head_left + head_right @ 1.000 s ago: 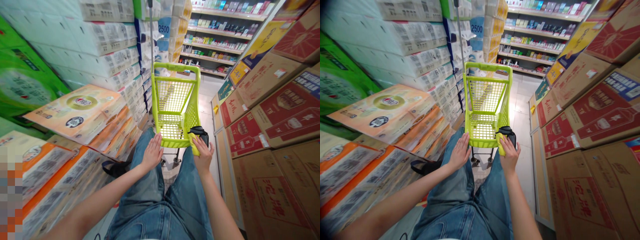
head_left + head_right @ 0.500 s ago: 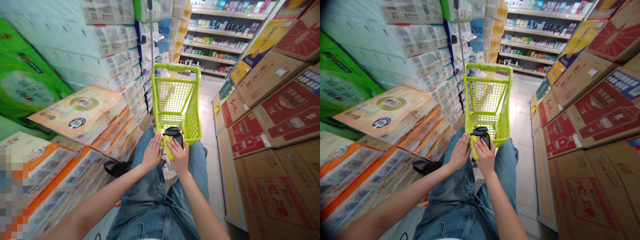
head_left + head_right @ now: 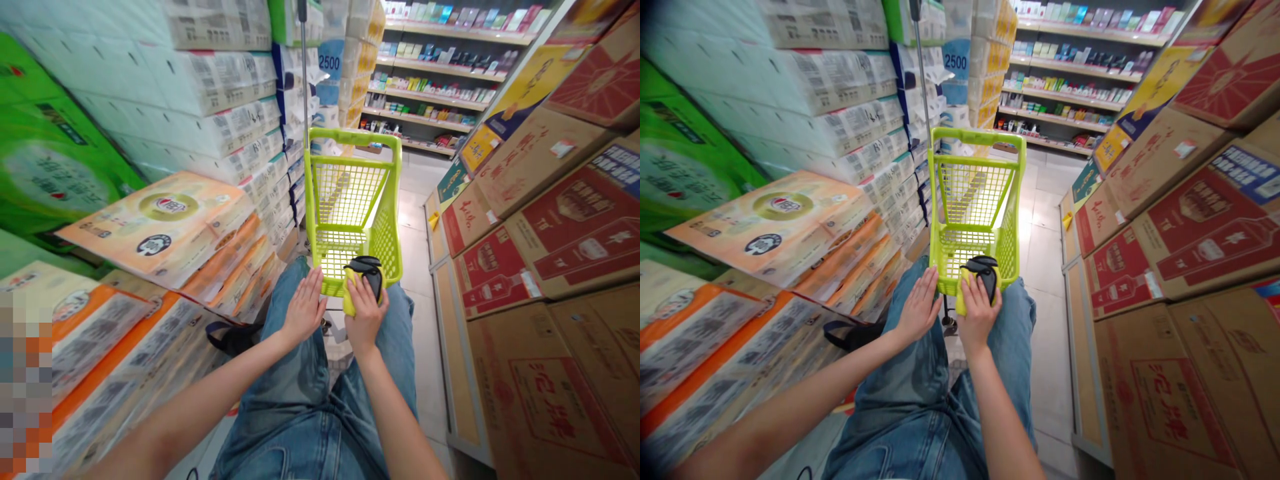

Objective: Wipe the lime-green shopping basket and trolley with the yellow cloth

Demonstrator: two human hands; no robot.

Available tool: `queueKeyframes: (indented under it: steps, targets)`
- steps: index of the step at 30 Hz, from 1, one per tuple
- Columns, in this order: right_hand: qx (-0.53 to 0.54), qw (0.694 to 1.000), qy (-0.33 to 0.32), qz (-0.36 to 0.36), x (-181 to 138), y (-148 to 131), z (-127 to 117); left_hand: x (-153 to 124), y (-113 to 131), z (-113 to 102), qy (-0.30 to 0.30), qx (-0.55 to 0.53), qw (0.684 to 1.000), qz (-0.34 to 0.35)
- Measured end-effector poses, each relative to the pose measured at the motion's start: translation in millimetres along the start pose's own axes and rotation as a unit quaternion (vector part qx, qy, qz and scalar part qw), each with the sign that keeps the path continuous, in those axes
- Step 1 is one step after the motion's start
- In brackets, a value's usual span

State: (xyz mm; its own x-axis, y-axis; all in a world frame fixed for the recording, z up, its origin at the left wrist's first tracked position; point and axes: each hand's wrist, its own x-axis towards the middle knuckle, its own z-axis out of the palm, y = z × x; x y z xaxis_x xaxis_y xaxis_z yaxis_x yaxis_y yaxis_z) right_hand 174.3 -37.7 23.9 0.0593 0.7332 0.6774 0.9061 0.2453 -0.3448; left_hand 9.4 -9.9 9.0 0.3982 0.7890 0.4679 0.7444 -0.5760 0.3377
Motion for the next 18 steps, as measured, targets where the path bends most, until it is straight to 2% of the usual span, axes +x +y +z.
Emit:
queueKeyframes:
  steps: [3, 6, 10, 14, 16, 18]
  targets:
    - [0.032, 0.999, -0.035, -0.024, 1.3, -35.9, 14.9, -1.0, -1.7, -3.2, -0.009, -0.010, 1.000, 0.010]
    - [0.039, 0.995, -0.065, -0.059, 3.1, -33.9, 12.1, -1.3, -2.9, -4.2, -0.013, -0.011, 1.000, 0.010]
    - [0.006, 0.993, -0.077, -0.085, 0.5, 20.0, -14.5, -0.6, -2.9, -1.7, -0.001, 0.002, 1.000, 0.006]
    - [-0.040, 0.997, -0.027, -0.054, 1.5, 85.1, -39.6, 0.4, -1.8, 1.4, 0.005, 0.000, 1.000, 0.011]
    - [-0.036, 0.999, -0.002, -0.033, 2.8, 99.9, -42.4, 1.1, -0.7, 2.3, 0.005, -0.001, 1.000, 0.011]
    - [-0.028, 0.999, 0.034, 0.000, 2.2, 95.1, -37.1, 1.6, 0.6, 2.6, 0.005, 0.001, 1.000, 0.008]
